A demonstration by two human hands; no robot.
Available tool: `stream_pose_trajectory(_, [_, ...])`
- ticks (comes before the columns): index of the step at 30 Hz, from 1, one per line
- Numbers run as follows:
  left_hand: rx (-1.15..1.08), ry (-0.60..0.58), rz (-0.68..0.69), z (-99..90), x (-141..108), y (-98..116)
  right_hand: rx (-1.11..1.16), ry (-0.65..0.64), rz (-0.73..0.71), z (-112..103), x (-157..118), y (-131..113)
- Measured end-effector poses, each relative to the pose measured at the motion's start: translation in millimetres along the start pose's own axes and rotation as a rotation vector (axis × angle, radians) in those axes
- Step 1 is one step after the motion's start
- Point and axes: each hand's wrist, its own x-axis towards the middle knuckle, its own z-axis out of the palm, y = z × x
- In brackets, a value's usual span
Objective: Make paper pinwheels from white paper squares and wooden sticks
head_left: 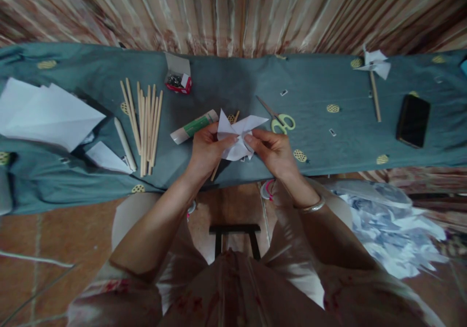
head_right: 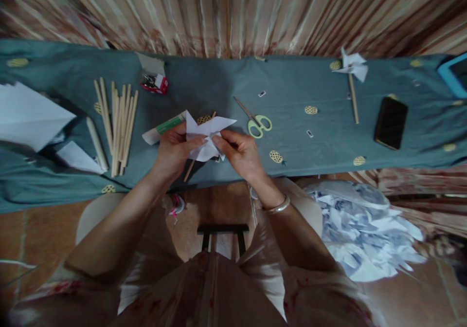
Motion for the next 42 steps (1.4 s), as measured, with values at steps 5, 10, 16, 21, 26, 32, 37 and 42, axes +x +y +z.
stream_pose_trajectory(5, [0.000, -0.007, 0.005, 0.5, -1.3, 0.9, -0.002, 0.055, -0.002, 4.7, -0.7, 4.0])
stream_pose_trajectory(10, [0.006, -0.005, 0.003, 2.0, -2.6, 3.0, -0.034, 0.071, -0.018, 5.5, -1.0, 4.7])
stream_pose_trajectory(16, [0.017, 0.018, -0.017, 4.3, -3.6, 3.8, -0.039, 0.079, -0.013, 7.1, -1.6, 4.3])
stream_pose_trajectory(21, [0.004, 0.026, -0.030, 5.4, -4.7, 5.4, -0.065, 0.090, -0.030, 7.5, -2.1, 3.4])
stream_pose_trajectory(26, [0.016, -0.001, 0.001, 3.7, -3.9, 3.3, -0.144, 0.108, -0.045, 7.5, -2.9, 1.9])
stream_pose_trajectory(32, [0.025, -0.017, 0.015, 1.8, -3.4, 1.6, -0.175, 0.110, -0.040, 8.5, -3.0, 4.1])
stream_pose_trajectory(37, [0.020, -0.004, 0.010, 3.4, -3.4, 3.4, -0.210, 0.123, -0.047, 8.1, -2.8, 7.0])
stream_pose_trajectory(42, [0.034, 0.001, -0.001, 5.8, -4.5, 4.9, -0.204, 0.129, -0.063, 8.1, -2.6, 8.5])
